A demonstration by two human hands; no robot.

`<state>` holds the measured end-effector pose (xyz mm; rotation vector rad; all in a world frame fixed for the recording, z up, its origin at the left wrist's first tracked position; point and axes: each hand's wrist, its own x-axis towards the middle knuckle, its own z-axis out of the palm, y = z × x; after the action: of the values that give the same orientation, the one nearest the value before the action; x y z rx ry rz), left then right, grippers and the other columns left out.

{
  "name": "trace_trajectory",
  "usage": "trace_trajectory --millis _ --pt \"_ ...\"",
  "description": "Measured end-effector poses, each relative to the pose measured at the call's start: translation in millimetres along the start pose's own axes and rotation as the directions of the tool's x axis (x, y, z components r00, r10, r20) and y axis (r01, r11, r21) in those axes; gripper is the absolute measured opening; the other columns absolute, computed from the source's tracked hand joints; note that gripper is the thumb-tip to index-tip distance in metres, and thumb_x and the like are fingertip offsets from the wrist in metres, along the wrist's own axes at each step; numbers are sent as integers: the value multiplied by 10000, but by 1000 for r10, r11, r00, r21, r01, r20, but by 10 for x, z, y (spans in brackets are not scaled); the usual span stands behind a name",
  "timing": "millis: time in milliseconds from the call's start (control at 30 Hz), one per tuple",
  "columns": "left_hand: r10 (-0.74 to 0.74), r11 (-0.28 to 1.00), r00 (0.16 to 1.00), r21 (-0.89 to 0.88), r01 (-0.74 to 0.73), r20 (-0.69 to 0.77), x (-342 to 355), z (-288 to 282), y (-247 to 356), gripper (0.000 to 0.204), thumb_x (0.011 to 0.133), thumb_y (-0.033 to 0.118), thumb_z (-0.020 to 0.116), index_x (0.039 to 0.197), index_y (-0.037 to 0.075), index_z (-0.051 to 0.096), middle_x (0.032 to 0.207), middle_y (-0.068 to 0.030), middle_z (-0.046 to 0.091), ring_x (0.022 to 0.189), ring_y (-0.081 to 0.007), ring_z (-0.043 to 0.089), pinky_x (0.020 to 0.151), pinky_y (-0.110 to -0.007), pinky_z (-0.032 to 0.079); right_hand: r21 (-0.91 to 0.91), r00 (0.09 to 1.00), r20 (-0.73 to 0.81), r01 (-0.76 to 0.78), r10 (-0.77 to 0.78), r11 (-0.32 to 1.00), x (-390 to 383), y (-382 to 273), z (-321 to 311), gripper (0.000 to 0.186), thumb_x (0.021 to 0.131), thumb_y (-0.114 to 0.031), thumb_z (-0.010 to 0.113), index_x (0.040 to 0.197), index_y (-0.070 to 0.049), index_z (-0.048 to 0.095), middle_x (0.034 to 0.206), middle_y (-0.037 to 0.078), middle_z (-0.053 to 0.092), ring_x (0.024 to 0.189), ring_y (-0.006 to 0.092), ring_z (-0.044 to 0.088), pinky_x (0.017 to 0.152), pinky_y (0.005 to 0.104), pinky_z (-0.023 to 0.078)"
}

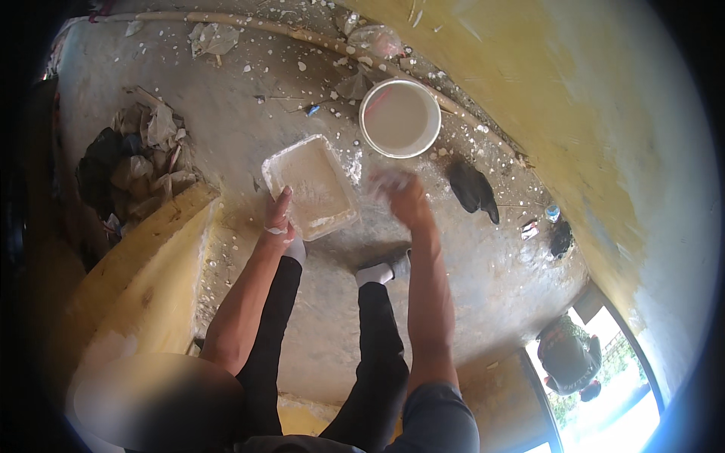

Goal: The person applies plaster to a wall using a putty knife and a plastic container. They scrape plaster from the container onto the knife and smooth it over the yellow surface of the wall, and they also clean the knife in a bucket of water.

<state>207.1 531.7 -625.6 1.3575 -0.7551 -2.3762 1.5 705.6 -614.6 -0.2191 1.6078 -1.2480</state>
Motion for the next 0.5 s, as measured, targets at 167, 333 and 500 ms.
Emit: trace_trajectory --millis 167,333,500 --pt "-6 999 998 45 3 68 311 53 144 619 776 315 745 1257 32 477 1141 -59 580 1053 -188 535 920 -359 412 -865 835 -282 -9 -472 501 1275 432 -628 270 885 -168 542 1096 -18 623 1088 245 612 941 340 635 827 420 503" --pt "-53 997 998 48 52 24 391 -130 315 681 750 346 767 1274 33 464 1158 -57 573 1067 -179 527 935 -357 397 -881 853 -420 -303 -308 363 1794 398 -295 552 831 -322 629 1318 -150 434 1006 220 634 1016 388 587 869 475 456" --pt "-82 993 997 79 82 1 392 -200 484 692 743 368 768 1271 35 468 1165 -53 570 1083 -174 516 953 -355 381 -511 699 -711 -437 -78 740 1892 445 -237 551 795 -316 636 1254 -66 463 1116 223 593 1043 384 571 889 447 456"
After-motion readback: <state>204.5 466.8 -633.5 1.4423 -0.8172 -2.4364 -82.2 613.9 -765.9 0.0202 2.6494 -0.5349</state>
